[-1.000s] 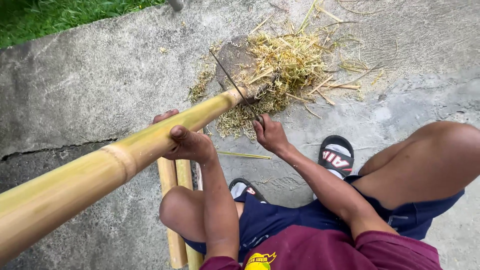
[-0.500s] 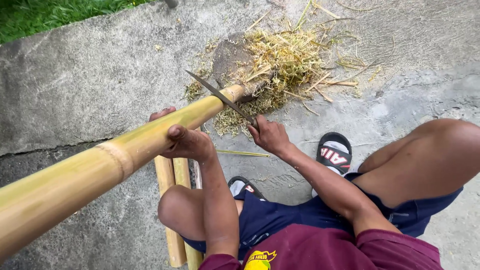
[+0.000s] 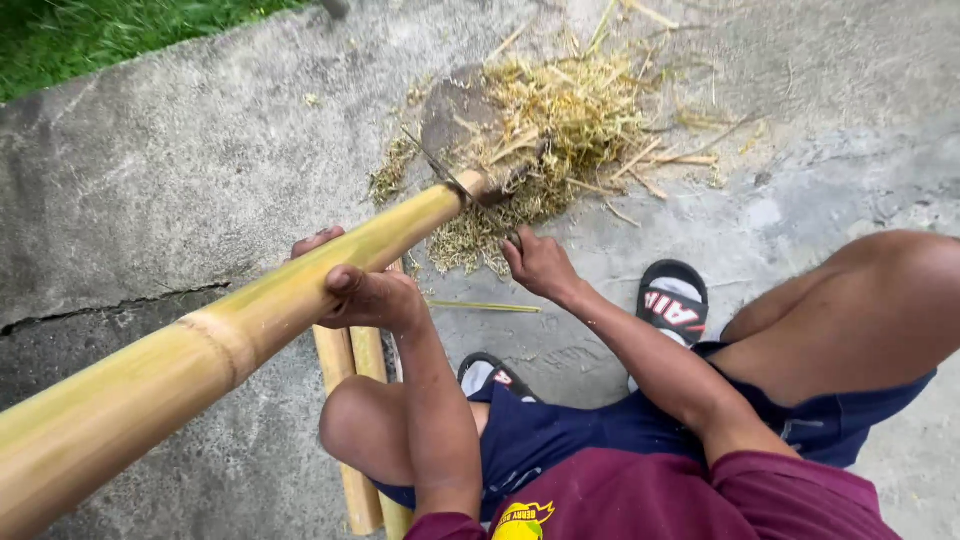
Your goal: Processing bamboo stalks by scraping the outer layer and cutting them into segments using a machete.
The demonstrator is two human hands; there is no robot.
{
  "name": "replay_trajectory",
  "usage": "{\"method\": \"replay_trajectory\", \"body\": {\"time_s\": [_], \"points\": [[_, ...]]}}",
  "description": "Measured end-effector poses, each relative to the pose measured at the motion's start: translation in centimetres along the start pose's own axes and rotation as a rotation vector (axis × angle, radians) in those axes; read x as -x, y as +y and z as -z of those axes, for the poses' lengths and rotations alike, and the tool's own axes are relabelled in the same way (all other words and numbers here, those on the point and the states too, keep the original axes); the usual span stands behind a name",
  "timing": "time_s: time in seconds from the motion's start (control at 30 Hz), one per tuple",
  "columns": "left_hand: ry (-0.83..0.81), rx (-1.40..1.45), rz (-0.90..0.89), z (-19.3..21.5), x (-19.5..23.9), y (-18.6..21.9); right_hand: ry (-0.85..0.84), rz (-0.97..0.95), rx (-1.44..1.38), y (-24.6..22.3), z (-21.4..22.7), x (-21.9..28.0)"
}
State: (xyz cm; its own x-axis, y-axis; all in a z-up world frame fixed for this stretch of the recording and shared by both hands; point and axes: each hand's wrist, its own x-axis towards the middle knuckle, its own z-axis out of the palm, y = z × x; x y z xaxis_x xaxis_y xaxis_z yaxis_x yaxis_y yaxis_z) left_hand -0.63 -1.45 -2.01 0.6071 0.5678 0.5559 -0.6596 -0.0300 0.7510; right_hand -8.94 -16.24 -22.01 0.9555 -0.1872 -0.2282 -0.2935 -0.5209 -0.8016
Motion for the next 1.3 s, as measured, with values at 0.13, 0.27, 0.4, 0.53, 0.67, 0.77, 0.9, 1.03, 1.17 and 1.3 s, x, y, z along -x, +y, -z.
{"method": "replay_trajectory", "body": {"time_s": [0.13, 0.27, 0.4, 0.53, 0.67, 0.77, 0.9, 1.03, 1.17, 1.3], "points": [[0.003, 0.031, -0.033, 0.1, 0.0, -1.3, 0.062, 0.016, -0.057, 1.2, 0.3, -1.7], [-0.014, -0.004, -0.083, -0.2, -0.2, -1.6, -0.045, -0.111, 0.027, 0.6, 1.0, -0.9], [-0.059, 0.064, -0.05, -0.2, -0.4, -1.2, 0.092, -0.004, -0.007, 4.1, -0.5, -2.2], [-0.03, 0.071, 0.042, 2.0, 0.1, -0.7, 0.013, 0.063, -0.001, 1.5, -1.1, 1.2], [-0.024, 0.101, -0.053, 0.1, -0.3, -1.5, 0.023, 0.064, -0.047, -1.1, 1.0, -1.4], [-0.042, 0.073, -0.028, 0.4, -0.2, -0.7, -0.02, -0.031, -0.068, -1.2, 0.5, -0.3], [-0.051, 0.069, -0.005, 0.3, -0.5, -0.8, 0.073, 0.102, 0.007, -0.2, -0.6, -1.0], [-0.054, 0.04, -0.005, 1.1, 0.2, -0.5, 0.005, 0.036, -0.019, 2.1, -1.5, -0.9], [-0.046, 0.079, -0.041, -0.1, -0.7, -1.3, 0.012, -0.04, -0.036, 3.7, -1.1, -4.0], [-0.056, 0.155, 0.032, 0.5, -1.1, -1.3, 0.117, 0.028, 0.033, -1.5, 1.7, -1.0]]}}
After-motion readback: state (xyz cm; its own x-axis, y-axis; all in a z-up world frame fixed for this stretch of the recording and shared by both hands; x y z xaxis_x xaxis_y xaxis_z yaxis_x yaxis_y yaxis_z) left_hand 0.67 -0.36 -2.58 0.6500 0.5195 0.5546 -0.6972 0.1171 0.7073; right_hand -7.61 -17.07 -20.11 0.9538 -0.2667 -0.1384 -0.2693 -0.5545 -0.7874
